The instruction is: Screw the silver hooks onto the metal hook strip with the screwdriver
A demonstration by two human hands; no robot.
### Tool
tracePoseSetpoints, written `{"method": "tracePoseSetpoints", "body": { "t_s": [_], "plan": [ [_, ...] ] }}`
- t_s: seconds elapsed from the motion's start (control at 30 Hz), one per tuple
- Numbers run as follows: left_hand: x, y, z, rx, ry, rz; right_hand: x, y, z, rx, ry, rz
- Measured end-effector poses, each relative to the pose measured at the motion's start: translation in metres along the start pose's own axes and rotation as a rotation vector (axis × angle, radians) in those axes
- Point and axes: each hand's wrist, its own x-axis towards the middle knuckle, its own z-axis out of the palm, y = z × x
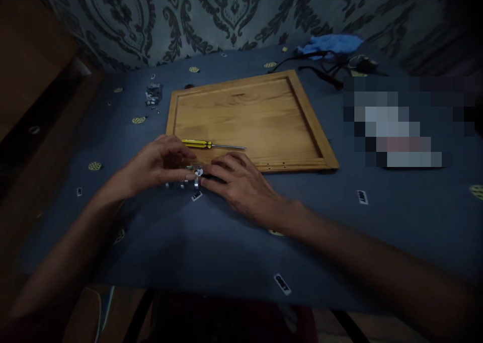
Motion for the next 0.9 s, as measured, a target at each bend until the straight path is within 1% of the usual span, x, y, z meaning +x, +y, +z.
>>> {"method": "tracePoseSetpoints", "body": {
  "t_s": [0.1,0.2,0.43,0.57,0.73,0.9],
  "plan": [
    [-0.006,0.001,-0.003,0.145,-0.064,0.056,0.0,0.001,0.002,0.027,0.014,-0.002],
    [-0.009,0.004,-0.003,0.228,-0.151,0.07,0.0,0.001,0.003,0.044,0.032,0.005],
    [-0.012,0.008,-0.001,0.286,-0.202,0.055,-0.003,0.001,0.003,0.042,0.048,-0.006],
    [-0.013,0.006,0.009,0.29,-0.174,0.071,-0.003,0.001,0.002,0.068,0.055,-0.002],
    [-0.014,0.002,0.026,0.324,-0.06,0.081,-0.001,0.0,0.001,0.06,0.048,-0.004],
    [-0.014,0.001,0.03,0.334,-0.01,0.093,-0.001,0.0,0.001,0.033,0.036,0.0]
  ]
}}
